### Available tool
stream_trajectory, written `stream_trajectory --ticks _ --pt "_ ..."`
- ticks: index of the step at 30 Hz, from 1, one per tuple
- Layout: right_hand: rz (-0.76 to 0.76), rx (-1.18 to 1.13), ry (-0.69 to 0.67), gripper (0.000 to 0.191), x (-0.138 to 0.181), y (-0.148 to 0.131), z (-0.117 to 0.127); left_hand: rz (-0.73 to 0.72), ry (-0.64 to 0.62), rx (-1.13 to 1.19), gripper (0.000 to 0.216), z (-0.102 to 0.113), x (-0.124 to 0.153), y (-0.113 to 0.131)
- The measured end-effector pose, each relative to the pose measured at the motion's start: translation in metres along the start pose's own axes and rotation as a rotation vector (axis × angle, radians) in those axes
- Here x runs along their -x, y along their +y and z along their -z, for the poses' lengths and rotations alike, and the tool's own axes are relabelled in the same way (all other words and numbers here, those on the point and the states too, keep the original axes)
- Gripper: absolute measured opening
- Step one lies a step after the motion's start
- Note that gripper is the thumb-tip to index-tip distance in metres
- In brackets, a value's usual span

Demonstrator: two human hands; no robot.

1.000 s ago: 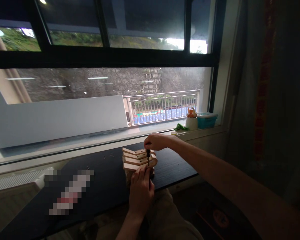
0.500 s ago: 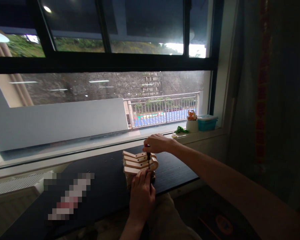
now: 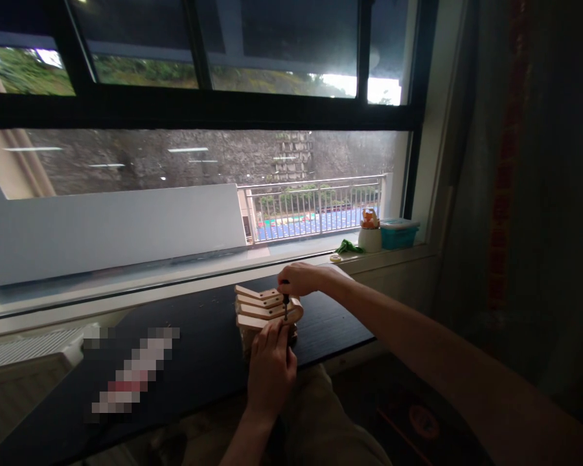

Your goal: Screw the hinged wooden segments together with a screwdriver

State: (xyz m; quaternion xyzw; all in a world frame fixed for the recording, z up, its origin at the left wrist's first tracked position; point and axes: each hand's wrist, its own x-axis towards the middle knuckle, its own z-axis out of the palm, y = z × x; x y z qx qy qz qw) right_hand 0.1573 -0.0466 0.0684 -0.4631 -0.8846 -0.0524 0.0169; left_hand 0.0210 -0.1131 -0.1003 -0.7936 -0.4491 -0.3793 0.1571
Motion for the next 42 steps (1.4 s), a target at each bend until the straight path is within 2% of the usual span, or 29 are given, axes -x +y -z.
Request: stream_trajectory --ticks 8,13,18,30,37,42 --pt "-0.095 0.018 -0.007 0.038 -0.006 -0.009 0.006 -0.014 0.010 -0.017 0.046 -0.003 0.002 -0.003" --pt "-0.046 0.004 0.014 0.031 0.003 -0.007 0.015 -0.010 -0.004 -0.023 0.047 -0.003 0.002 -0.003" --pt "0.042 -0.029 0.010 0.027 0.006 -0.008 0.012 0.011 -0.018 -0.011 0.044 -0.001 -0.001 -0.001" --pt "-0.057 -0.007 0.009 0.035 -0.005 -0.003 0.000 0.020 -0.015 0.000 0.044 -0.001 -0.002 0.000" --pt "-0.085 0.023 0.026 0.038 0.001 -0.007 0.007 0.015 -0.009 -0.004 0.045 -0.003 0.000 -0.002" --pt "-0.033 0.028 0.046 0.028 0.011 -0.009 0.012 0.016 -0.014 -0.007 0.045 -0.003 0.000 -0.002"
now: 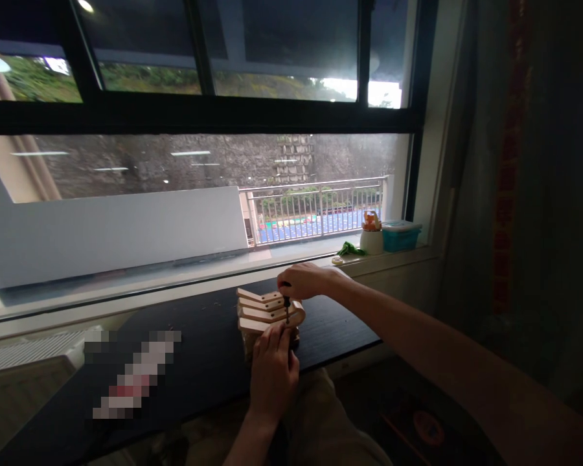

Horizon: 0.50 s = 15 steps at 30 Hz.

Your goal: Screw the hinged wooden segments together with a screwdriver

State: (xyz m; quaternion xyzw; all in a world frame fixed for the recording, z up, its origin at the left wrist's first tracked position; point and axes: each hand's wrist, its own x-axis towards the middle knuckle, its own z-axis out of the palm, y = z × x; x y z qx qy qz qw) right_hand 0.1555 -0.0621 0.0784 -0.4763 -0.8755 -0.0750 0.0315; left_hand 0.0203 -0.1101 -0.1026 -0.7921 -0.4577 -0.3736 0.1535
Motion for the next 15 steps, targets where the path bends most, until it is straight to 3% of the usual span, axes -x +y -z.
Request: stream_trajectory --ticks 15 --pt "-0.074 0.023 0.012 0.034 -0.0088 -0.0067 -0.0100 -0.001 -0.007 0.007 0.044 0.0010 0.0007 0.0006"
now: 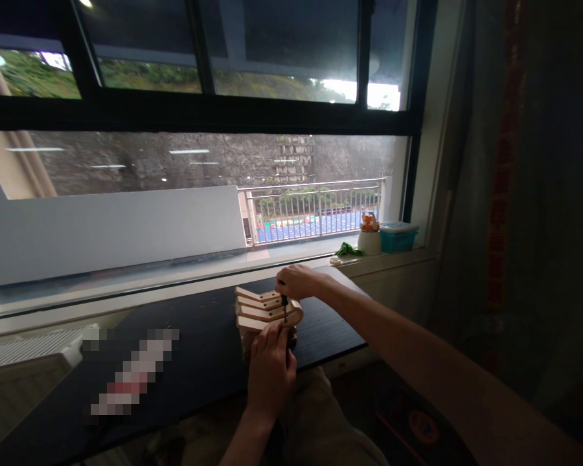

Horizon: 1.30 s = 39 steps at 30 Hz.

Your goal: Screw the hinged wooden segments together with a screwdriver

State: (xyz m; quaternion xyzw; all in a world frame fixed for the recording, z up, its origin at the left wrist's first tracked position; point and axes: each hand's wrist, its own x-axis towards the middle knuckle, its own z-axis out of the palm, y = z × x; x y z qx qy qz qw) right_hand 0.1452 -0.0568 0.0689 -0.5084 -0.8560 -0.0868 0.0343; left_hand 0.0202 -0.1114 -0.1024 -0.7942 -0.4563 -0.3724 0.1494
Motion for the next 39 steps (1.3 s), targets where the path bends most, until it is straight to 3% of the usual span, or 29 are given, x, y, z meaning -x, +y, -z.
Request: stream_trajectory --ticks 13,29,39 --pt "0.139 -0.017 -0.005 0.027 0.015 0.006 0.009 0.002 0.015 -0.013 0.047 -0.001 0.000 0.000" --pt "0.007 -0.014 0.021 0.034 -0.001 -0.002 -0.002 0.002 0.011 0.004 0.046 0.001 0.000 0.001" --pt "0.139 -0.030 0.019 0.028 0.011 0.000 0.008 -0.002 0.003 -0.003 0.046 -0.001 0.000 -0.001"
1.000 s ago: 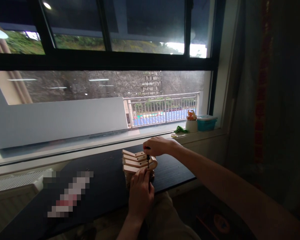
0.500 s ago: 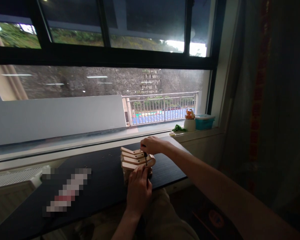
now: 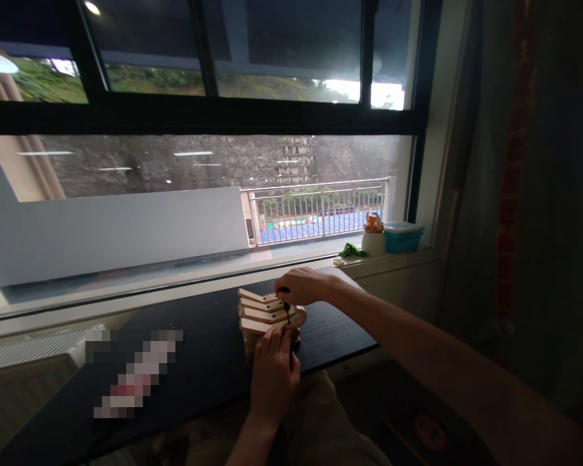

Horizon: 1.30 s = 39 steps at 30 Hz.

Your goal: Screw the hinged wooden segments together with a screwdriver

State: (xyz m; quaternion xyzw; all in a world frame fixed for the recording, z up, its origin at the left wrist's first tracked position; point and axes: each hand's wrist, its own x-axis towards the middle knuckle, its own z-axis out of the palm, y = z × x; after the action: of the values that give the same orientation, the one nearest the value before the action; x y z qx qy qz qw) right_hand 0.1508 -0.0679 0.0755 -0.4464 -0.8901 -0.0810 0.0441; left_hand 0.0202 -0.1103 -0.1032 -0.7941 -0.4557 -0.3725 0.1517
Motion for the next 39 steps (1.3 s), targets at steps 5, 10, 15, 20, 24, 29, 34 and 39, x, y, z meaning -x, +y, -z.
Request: stream_trajectory --ticks 5,10,15,20,24,29,34,39 --pt "-0.040 0.000 0.011 0.030 -0.001 -0.003 -0.005 0.000 -0.011 0.004 0.045 0.002 -0.001 0.001" --pt "-0.110 0.007 0.024 0.033 -0.007 -0.002 -0.013 -0.001 -0.003 0.001 0.044 0.003 -0.001 0.002" --pt "-0.175 0.018 0.027 0.039 -0.015 -0.001 -0.019 -0.002 -0.005 0.004 0.045 0.003 -0.001 0.002" --pt "-0.133 0.017 -0.006 0.037 -0.011 0.005 -0.008 -0.003 0.015 0.005 0.048 0.001 0.000 0.000" --pt "-0.056 0.000 -0.030 0.028 -0.005 0.010 -0.002 -0.007 0.012 0.012 0.048 0.000 0.000 0.000" --pt "-0.022 -0.017 -0.045 0.027 -0.005 0.012 -0.004 0.000 0.006 0.003 0.045 0.003 -0.001 0.002" --pt "-0.085 -0.018 -0.025 0.030 -0.004 0.009 -0.010 -0.006 0.006 0.000 0.045 0.004 -0.002 0.003" --pt "-0.175 -0.009 -0.011 0.037 -0.008 0.006 -0.015 -0.004 -0.003 0.000 0.045 0.003 -0.001 0.002"
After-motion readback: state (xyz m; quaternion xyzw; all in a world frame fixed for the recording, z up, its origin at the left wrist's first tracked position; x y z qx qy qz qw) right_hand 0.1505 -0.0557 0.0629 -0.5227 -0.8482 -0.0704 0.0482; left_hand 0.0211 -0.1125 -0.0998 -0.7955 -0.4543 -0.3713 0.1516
